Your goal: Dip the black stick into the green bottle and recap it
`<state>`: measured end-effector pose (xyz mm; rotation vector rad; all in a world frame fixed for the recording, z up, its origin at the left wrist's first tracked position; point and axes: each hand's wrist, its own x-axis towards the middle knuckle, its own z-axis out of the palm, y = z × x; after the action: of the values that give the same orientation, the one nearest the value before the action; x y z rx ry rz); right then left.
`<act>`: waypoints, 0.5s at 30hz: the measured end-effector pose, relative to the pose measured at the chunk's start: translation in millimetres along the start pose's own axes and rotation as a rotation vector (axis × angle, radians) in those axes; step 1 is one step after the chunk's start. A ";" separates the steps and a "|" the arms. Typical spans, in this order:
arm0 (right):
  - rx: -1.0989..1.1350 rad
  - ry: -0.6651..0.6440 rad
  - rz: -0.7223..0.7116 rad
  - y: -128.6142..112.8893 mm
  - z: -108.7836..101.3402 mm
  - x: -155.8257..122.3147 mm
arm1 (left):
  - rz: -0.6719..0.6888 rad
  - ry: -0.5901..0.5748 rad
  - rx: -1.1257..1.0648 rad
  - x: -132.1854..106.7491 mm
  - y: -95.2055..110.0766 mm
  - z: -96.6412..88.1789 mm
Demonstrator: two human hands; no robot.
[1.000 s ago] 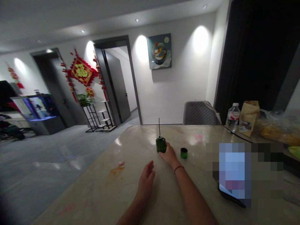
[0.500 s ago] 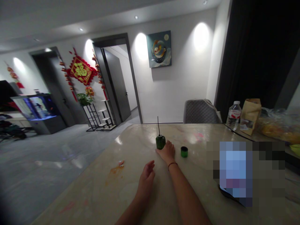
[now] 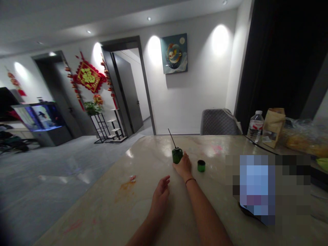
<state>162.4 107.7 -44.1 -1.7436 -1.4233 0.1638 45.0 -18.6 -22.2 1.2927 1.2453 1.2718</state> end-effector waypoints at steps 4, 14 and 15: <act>0.055 0.010 -0.015 0.2 -0.7 -0.1 | 0.009 -0.003 0.035 -1.5 2.2 0.1; 0.062 -0.055 0.062 -3.8 -6.7 0.2 | 0.017 -0.006 0.033 0.2 -1.8 -0.1; 0.061 -0.057 0.058 -4.1 -6.7 -0.1 | 0.025 -0.007 0.024 0.6 -3.0 -0.2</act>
<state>163.2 104.0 -37.2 -1.7434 -1.3947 0.2866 44.6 -17.8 -25.1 1.3331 1.2460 1.2723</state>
